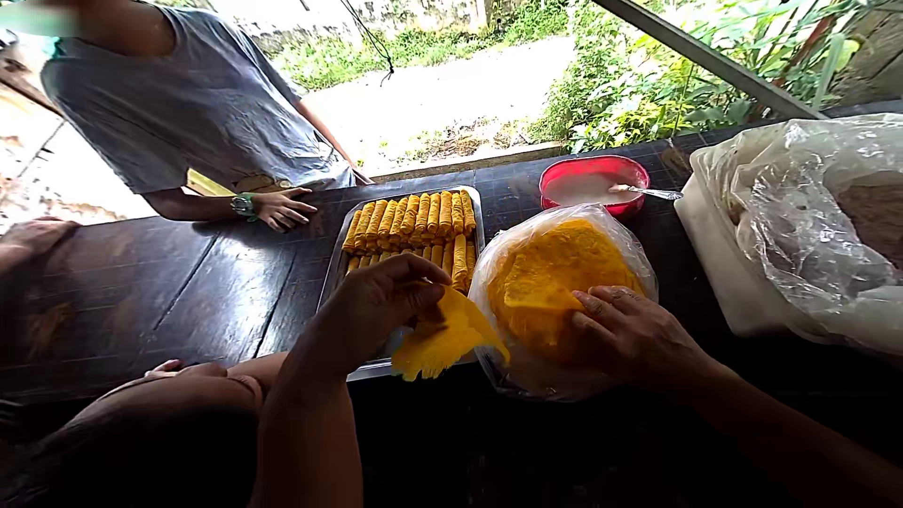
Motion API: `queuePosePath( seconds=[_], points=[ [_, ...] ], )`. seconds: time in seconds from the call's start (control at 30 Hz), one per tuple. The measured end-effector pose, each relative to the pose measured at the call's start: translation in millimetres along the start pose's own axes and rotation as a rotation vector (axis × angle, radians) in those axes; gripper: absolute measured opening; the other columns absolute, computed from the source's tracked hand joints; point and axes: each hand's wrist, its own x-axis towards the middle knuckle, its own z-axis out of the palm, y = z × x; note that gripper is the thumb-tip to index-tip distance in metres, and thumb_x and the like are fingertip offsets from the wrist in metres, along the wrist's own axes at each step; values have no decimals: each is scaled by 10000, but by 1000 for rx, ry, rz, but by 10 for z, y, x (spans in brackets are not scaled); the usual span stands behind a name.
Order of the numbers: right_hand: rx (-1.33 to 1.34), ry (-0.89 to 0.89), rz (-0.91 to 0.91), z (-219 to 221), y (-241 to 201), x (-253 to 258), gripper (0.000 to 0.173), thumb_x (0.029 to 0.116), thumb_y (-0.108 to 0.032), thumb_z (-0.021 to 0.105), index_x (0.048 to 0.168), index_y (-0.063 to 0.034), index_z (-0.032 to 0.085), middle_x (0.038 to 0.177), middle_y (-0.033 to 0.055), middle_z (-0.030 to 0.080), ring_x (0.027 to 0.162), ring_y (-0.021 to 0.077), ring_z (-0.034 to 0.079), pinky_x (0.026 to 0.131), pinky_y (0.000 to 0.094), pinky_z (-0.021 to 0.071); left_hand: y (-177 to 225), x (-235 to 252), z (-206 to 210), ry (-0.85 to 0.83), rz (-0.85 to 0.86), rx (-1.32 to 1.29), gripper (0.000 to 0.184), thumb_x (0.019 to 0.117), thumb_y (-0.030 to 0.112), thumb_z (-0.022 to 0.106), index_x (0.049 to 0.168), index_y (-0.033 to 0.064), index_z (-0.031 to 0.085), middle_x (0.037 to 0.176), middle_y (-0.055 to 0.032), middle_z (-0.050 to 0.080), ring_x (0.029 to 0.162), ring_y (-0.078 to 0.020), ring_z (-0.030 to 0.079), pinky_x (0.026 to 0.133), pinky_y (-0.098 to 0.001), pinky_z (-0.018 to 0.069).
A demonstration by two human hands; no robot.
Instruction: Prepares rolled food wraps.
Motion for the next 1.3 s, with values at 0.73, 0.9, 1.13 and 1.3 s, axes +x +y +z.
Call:
queuePosePath(
  seconds=[0.73, 0.9, 1.13, 1.3],
  points=[
    [520, -178, 432, -484, 753, 923, 157, 1007, -169, 576, 934, -91, 692, 714, 3, 593, 630, 103, 563, 581, 331, 474, -199, -103, 1510, -25, 613, 776, 150, 1015, 97, 539, 954, 92, 676, 1082, -83, 740, 1130, -280, 693, 963, -406, 564],
    [364, -143, 269, -415, 601, 750, 196, 974, -256, 552, 965, -121, 694, 669, -17, 572, 572, 119, 569, 504, 346, 475, -154, -128, 1501, 233, 463, 593, 184, 1026, 134, 525, 982, 44, 679, 842, -70, 719, 820, -186, 720, 725, -311, 586],
    [624, -357, 524, -383, 972, 1156, 248, 1059, -159, 528, 886, -48, 667, 707, 20, 573, 656, 107, 544, 646, 340, 447, -164, -30, 1645, 126, 333, 452, 207, 1000, 144, 558, 1090, 31, 707, 1075, -84, 758, 1039, -235, 725, 889, -424, 581],
    [516, -134, 294, -344, 707, 790, 135, 950, -182, 589, 949, -117, 708, 729, -22, 624, 633, 84, 589, 568, 323, 512, -265, -244, 1666, -42, 569, 591, 377, 1006, 477, 560, 1108, 128, 659, 1337, -99, 680, 1341, -328, 574, 1103, -481, 467]
  ],
)
